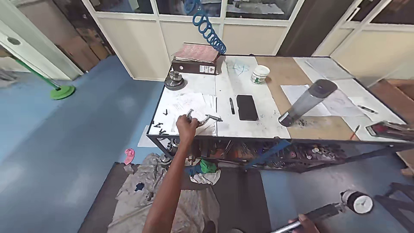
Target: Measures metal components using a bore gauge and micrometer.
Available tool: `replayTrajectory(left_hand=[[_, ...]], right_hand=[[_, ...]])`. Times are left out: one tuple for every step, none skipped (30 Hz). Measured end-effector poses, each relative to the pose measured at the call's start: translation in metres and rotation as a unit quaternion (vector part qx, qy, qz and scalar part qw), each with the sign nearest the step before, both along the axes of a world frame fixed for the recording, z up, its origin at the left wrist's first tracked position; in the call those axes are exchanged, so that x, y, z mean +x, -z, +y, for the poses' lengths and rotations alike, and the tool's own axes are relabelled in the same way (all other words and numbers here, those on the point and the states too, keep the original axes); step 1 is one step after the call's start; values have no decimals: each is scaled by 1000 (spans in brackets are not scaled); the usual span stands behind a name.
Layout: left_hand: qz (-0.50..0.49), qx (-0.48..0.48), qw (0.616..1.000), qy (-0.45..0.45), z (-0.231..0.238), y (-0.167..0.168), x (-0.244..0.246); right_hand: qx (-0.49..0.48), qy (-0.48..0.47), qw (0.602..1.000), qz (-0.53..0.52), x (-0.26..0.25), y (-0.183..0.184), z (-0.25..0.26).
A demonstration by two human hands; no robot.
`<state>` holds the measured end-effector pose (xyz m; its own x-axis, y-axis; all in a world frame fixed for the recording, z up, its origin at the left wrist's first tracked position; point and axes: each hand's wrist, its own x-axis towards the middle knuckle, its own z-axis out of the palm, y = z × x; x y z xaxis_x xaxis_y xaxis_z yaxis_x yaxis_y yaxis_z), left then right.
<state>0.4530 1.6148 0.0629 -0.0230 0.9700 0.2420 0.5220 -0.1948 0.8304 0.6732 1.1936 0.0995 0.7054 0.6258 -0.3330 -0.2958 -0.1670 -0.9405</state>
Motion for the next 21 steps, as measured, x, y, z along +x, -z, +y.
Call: replayTrajectory(left_hand=[[-9, 1, 1000, -1, -23, -6, -8], [-19, -8, 1000, -5, -49, -12, -15], [-33, -25, 999, -7, -75, -18, -22], [-53, -39, 998, -10, -101, -22, -28], [-82, -50, 995, -8, -128, -24, -34], [-119, -58, 991, -2, -157, -26, -39], [-158, -63, 985, 7, -187, -30, -45], [-195, -69, 978, 8, -219, -33, -48], [-225, -76, 971, 7, -252, -35, -50], [-249, -82, 965, 10, -285, -37, -53], [-274, -85, 958, 20, -318, -37, -56], [-305, -93, 947, 33, -352, -36, -60], [-333, -104, 936, 40, -386, -35, -62], [-337, -112, 934, 42, -422, -34, -63], [-327, -119, 937, 44, -457, -34, -64], [-321, -130, 937, 46, -492, -35, -65], [-323, -146, 934, 48, -525, -37, -65], [-331, -167, 928, 44, -556, -40, -65], [-343, -194, 918, 41, -582, -44, -64], [-353, -220, 909, 36, -605, -50, -61], [-362, -254, 896, 31, -626, -55, -58]], right_hand=[[4, 4, 1000, -7, -4, -6, -7], [6, 13, 1000, -15, -7, -13, -16], [11, 18, 999, -28, -9, -21, -24], [20, 20, 999, -44, -11, -30, -34], [30, 15, 997, -63, -11, -40, -45], [43, 2, 995, -86, -11, -50, -59], [61, -10, 992, -107, -10, -59, -73], [84, -21, 988, -128, -6, -65, -88], [104, -30, 983, -150, -2, -71, -105], [120, -33, 977, -174, 2, -77, -122], [139, -28, 970, -197, 6, -84, -139], [160, -23, 962, -222, 8, -90, -157], [186, -15, 952, -243, 11, -97, -174], [214, -12, 943, -256, 14, -102, -193], [249, -13, 935, -252, 18, -107, -211], [278, -19, 931, -236, 23, -111, -228], [301, -30, 929, -212, 27, -114, -247], [316, -33, 928, -193, 29, -118, -265], [323, -25, 926, -191, 31, -121, -280], [329, -10, 922, -202, 33, -122, -293], [332, 4, 918, -217, 35, -122, -306]])
